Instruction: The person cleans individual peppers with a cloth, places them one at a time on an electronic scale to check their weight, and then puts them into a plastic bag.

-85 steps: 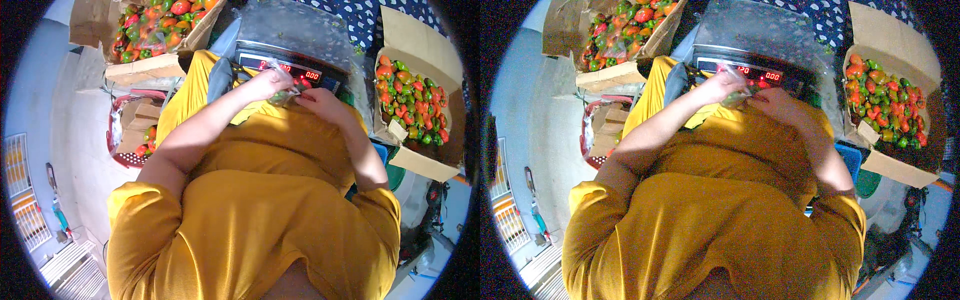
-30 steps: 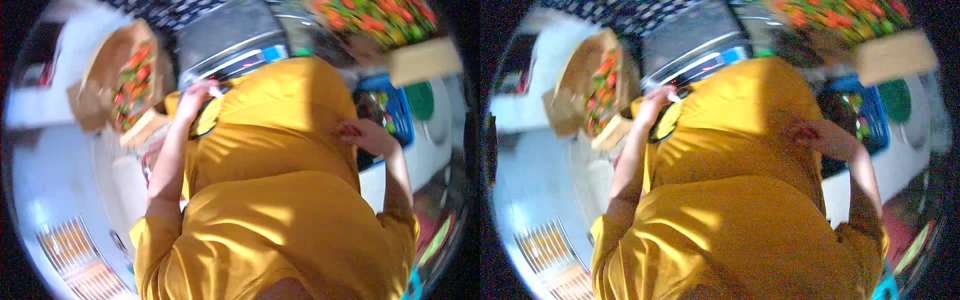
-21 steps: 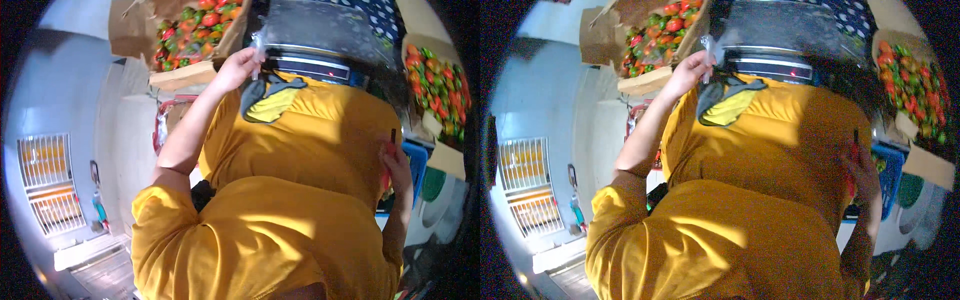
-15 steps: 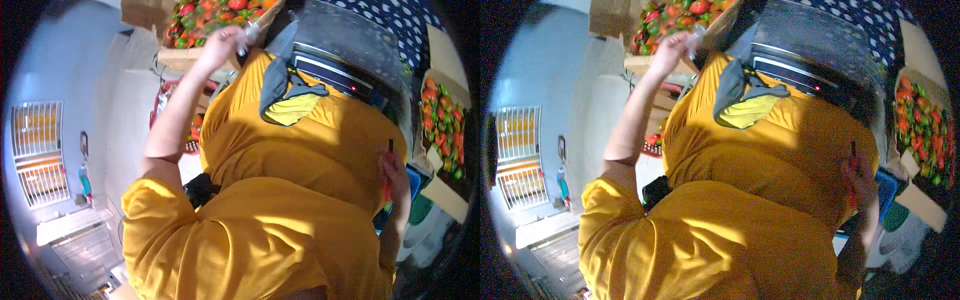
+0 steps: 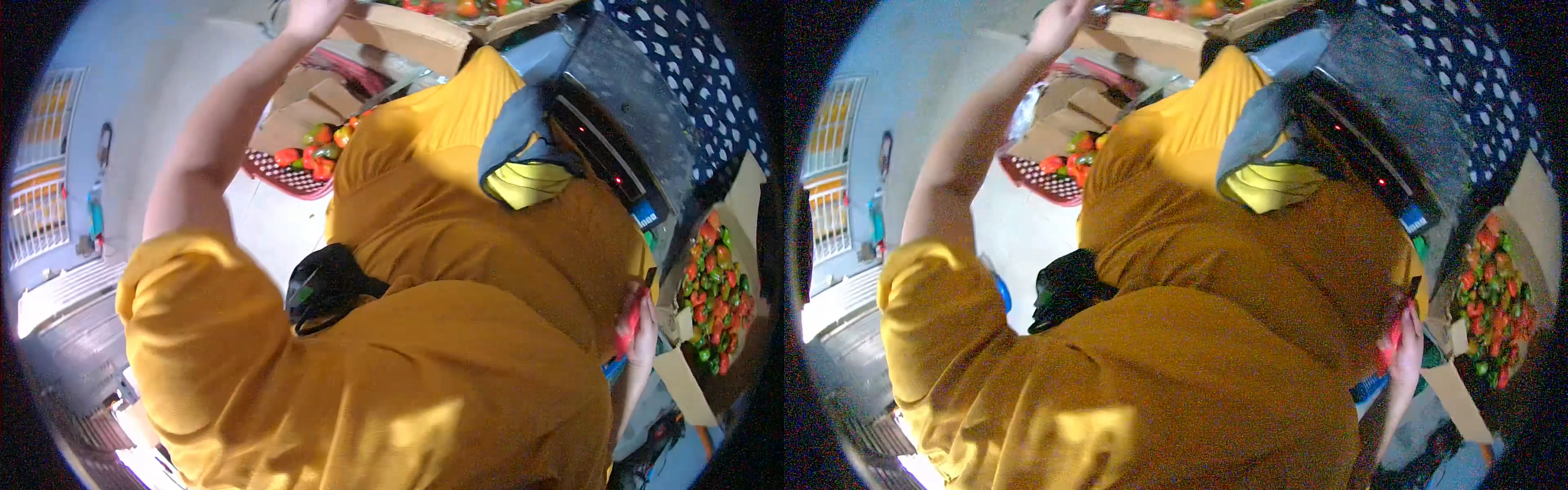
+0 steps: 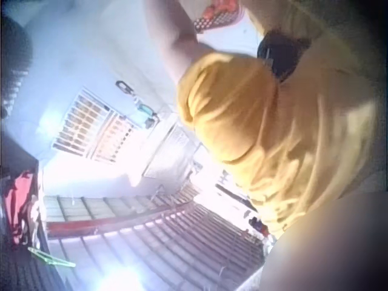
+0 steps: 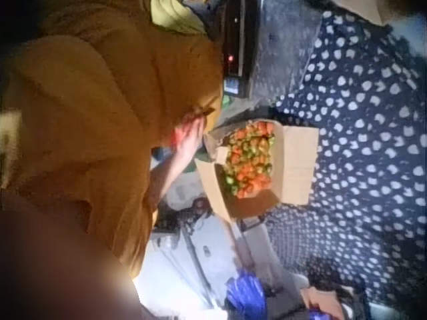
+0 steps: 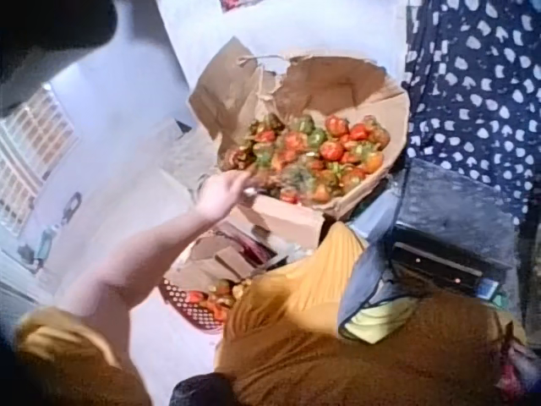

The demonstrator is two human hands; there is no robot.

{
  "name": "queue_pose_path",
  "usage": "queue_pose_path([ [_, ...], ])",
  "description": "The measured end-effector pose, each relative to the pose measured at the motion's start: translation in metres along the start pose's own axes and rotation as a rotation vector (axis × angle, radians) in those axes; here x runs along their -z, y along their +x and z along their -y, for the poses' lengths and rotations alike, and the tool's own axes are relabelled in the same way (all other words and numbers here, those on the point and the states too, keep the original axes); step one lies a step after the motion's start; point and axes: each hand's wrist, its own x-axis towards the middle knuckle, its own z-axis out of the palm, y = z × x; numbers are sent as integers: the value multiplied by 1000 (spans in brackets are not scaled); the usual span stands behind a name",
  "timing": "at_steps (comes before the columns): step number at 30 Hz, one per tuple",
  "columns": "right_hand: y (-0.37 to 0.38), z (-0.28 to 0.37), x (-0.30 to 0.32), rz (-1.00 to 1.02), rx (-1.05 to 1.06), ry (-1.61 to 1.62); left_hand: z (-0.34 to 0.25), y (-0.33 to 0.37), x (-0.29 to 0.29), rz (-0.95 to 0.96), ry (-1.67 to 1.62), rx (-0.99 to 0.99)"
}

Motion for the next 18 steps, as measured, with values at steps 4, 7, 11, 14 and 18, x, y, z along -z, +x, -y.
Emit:
queue_pose_path([
  [4,8,28,-28,227,-3,58,115,-56,-36,-213,291,-288],
  [7,15,43,-39,283,-14,44,137,-129,-67,237,82,53],
  [11,27,52,-57,276,20,92,179,-196,-114,382,752,111],
  [14,49,34,-48,372,-16,-48,103,-146,-84,135,370,-51],
  [18,60,40,-95,567,231,-726,-37,-84,-48,108,-157,-575],
])
